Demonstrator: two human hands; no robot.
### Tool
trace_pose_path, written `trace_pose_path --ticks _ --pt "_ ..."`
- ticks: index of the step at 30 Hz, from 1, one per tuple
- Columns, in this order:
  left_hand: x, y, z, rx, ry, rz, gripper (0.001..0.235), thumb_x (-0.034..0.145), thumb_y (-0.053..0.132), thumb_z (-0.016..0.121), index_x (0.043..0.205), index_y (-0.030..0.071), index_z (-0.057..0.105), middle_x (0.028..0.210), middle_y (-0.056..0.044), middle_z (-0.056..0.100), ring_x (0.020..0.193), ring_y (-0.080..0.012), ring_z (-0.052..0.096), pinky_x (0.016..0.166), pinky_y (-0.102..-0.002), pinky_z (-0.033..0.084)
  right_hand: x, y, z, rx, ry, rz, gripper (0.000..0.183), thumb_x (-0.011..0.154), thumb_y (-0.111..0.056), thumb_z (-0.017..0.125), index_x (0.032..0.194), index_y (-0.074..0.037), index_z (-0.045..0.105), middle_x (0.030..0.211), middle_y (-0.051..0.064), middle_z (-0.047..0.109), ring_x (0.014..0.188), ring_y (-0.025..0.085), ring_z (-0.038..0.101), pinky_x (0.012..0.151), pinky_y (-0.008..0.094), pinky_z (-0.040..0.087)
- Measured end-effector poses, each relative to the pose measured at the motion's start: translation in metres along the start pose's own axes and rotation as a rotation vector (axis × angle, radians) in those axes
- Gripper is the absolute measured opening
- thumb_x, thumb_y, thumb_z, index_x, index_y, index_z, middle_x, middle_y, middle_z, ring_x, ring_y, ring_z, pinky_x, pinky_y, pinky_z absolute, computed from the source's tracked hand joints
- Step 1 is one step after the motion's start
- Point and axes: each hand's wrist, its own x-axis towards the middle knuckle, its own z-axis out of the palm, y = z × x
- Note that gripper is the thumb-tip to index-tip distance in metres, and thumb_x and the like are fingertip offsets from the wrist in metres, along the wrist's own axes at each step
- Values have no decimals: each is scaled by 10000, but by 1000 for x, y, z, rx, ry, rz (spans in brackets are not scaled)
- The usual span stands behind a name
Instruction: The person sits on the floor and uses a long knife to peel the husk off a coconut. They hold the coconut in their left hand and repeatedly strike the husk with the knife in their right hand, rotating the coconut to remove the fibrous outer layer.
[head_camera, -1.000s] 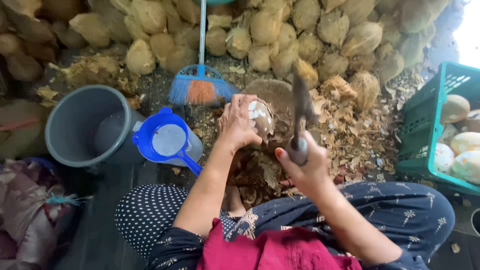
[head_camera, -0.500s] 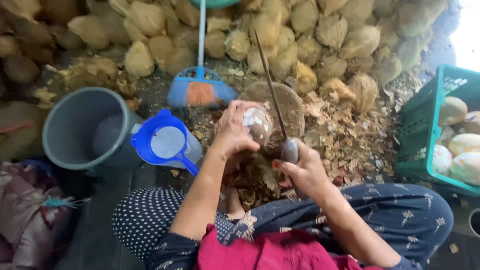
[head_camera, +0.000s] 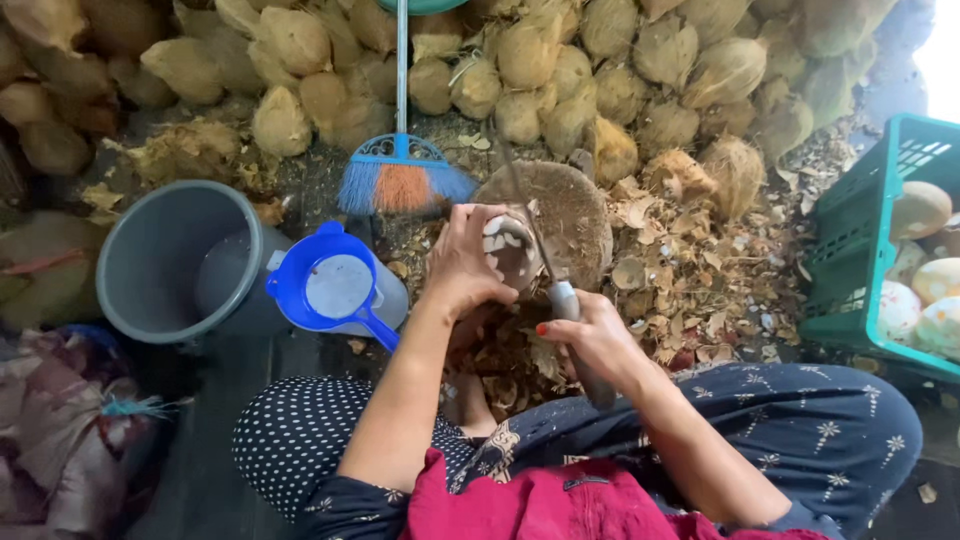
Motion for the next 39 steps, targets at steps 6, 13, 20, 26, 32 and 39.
trace_pose_path --ticks 6,13,20,26,32,39 --pt "5 1 3 23 3 11 1010 354 306 864 1307 326 529 1293 29 500 1135 -361 618 914 -563 536 -17 0 -6 -112 152 -666 206 798 -98 784 736 -45 595 448 131 588 313 182 600 276 248 486" --pt "-1 6 -3 -9 31 22 889 425 248 844 1254 346 540 1237 35 513 1108 -364 626 931 -554 517 8 7 6 86 39 47 132 732 61 705 791 81 588 448 194 491 276 293 538 248 418 473" --pt "4 -9 5 -128 7 -58 1066 312 316 932 1286 397 508 1304 38 533 1230 -341 599 1034 -516 479 16 7 -11 -159 83 58 277 773 -31 784 974 20 599 525 221 566 335 281 598 309 424 581" --pt "-16 -2 14 -152 92 25 1090 317 346 951 1311 324 504 1285 -8 572 1208 -353 609 983 -537 517 -15 -4 -2 -67 3 84 284 794 -20 786 981 51 584 520 217 540 323 285 567 336 401 580" --pt "-32 -12 50 40 244 177 1037 413 285 935 1339 265 469 1388 -89 476 1232 -428 556 910 -596 570 -42 -5 -21 25 -65 28 227 773 -42 787 874 45 603 472 194 536 260 268 541 262 353 473" --pt "-38 -11 49 100 294 177 1055 399 314 891 1363 318 464 1436 -15 422 1304 -362 512 921 -550 588 -76 -42 -15 -163 113 -631 146 761 -139 804 800 -86 674 478 77 646 326 176 630 406 241 527"
